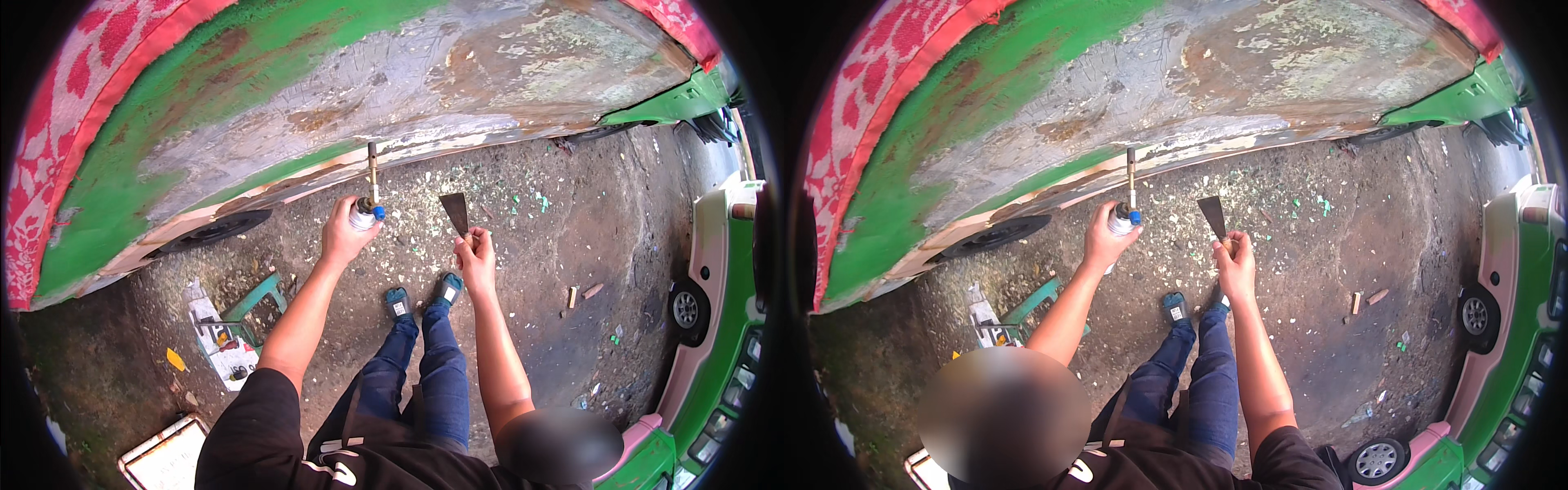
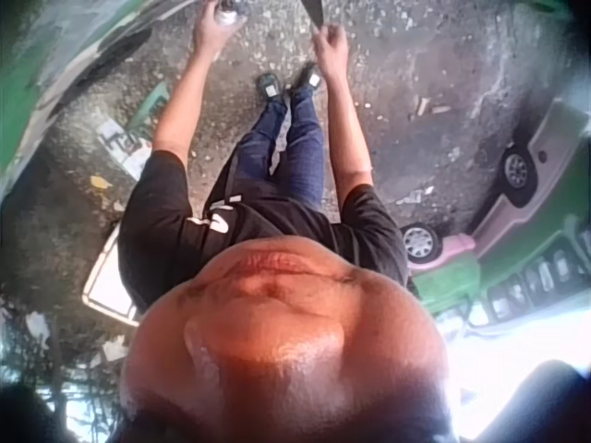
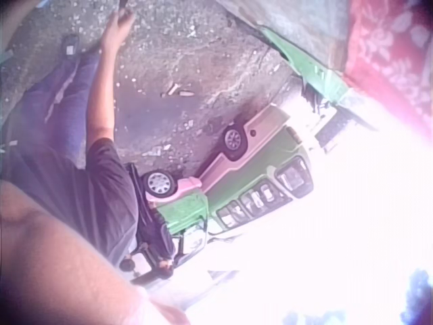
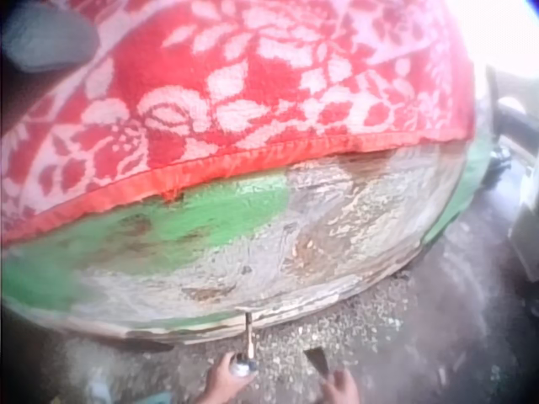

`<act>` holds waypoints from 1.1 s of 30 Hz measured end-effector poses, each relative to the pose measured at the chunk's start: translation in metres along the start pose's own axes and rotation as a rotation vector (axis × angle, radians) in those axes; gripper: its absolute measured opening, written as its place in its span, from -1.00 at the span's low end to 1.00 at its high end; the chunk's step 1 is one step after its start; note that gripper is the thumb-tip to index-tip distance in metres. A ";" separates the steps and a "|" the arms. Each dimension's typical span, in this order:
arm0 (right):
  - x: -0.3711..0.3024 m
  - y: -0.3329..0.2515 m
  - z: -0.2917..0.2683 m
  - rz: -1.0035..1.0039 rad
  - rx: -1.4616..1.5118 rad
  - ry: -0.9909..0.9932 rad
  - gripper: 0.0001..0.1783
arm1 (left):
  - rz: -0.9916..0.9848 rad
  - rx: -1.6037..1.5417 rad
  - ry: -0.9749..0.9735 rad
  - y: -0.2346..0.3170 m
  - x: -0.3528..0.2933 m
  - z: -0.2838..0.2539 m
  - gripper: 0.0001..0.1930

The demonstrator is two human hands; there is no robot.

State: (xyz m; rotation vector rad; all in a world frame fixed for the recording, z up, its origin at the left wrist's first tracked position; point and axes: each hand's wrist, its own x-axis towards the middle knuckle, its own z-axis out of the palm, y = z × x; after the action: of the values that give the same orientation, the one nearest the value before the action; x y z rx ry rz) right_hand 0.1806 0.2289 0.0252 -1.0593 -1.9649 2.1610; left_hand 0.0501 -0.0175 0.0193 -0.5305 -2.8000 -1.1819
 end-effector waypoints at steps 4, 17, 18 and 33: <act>0.003 -0.004 -0.001 0.022 -0.012 -0.002 -0.69 | -0.010 0.007 -0.018 -0.001 0.000 0.004 -0.36; 0.011 0.002 -0.005 0.016 -0.018 -0.007 -0.68 | -0.085 -0.036 -0.022 0.004 0.001 0.007 -0.37; 0.011 0.002 -0.005 0.020 -0.025 -0.006 -0.68 | -0.085 -0.041 -0.019 0.002 0.000 0.007 -0.37; 0.008 0.003 0.000 0.029 -0.011 0.004 -0.67 | -0.079 -0.032 -0.013 0.001 0.000 0.006 -0.36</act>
State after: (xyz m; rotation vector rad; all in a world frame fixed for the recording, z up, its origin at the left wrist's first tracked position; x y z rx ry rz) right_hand 0.1756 0.2323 0.0191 -1.0997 -1.9739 2.1641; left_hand 0.0513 -0.0131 0.0158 -0.4355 -2.8418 -1.2439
